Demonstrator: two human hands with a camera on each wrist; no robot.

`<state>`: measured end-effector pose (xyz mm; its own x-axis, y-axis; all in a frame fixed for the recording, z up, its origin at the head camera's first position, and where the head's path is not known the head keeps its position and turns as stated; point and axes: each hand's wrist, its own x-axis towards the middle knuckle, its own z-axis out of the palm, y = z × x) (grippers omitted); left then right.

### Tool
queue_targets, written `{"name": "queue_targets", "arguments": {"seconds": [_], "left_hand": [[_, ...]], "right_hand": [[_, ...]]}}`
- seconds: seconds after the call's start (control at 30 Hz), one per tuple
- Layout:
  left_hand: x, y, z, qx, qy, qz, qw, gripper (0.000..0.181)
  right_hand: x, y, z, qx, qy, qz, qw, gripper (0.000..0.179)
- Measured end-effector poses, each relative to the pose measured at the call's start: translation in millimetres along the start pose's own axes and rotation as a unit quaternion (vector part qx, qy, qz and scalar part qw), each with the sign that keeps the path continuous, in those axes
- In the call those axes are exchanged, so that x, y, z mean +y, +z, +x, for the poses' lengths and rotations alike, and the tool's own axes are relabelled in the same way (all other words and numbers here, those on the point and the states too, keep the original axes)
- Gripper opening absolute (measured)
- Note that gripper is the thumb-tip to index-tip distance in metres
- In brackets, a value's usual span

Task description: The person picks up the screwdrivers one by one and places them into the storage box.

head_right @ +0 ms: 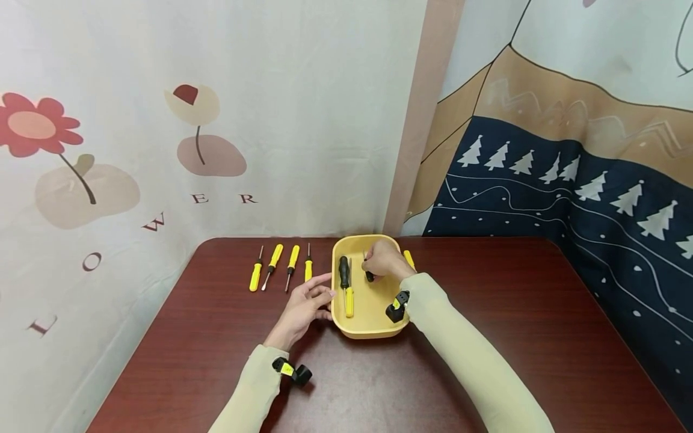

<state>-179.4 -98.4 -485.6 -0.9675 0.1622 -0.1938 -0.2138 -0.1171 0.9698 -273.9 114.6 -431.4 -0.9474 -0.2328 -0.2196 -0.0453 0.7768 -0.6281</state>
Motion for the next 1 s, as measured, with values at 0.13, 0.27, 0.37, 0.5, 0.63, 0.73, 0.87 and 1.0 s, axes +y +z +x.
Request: {"name": "queue_targets", "arguments": {"seconds": [0.13,0.27,0.37,0.5,0.63,0.73,0.87,1.0], "left_hand": [[0.0,-0.3,0.1,0.000,0.002,0.002,1.0000,0.052],[0.8,-1.0,-0.4,-0.001,0.004,0.001,1.0000,0.053],[1.5,-1.7,-1.0,-0.002,0.004,0.002,1.0000,0.053],[1.2,-2.2,-1.4,-0.002,0.004,0.005,1.0000,0.053],[0.5,-1.9,-0.8,-0.002,0.007,0.003,1.0000,0.052],[0.5,-1.3,-0.6,-0.003,0.006,0.001,1.0000,0.051],[1.1,-0.7,-1.0,-0.007,0.006,0.001,1.0000,0.052],[2.0,-0.7,-1.6,-0.009,0.007,0.001,0.9999,0.052]], "right_hand": [[-1.5,2.7,2.7,-0.007,0.004,-0.010,0.9999,0.010],[-5.1,5.3,5.8,-0.017,0.014,-0.015,0.9996,0.012],[-7.4,8.3,8.8,-0.024,0.018,-0.023,0.9993,0.014],[-10.0,13.1,11.4,-0.033,0.013,-0.044,0.9984,0.024],[-12.8,17.2,13.3,-0.045,0.018,-0.060,0.9971,0.041],[-14.0,19.3,14.2,-0.050,0.024,-0.059,0.9967,0.045],[-14.1,22.6,15.6,-0.055,0.033,-0.051,0.9967,0.041],[-14.4,26.2,17.8,-0.057,0.047,-0.043,0.9963,0.039]]}}
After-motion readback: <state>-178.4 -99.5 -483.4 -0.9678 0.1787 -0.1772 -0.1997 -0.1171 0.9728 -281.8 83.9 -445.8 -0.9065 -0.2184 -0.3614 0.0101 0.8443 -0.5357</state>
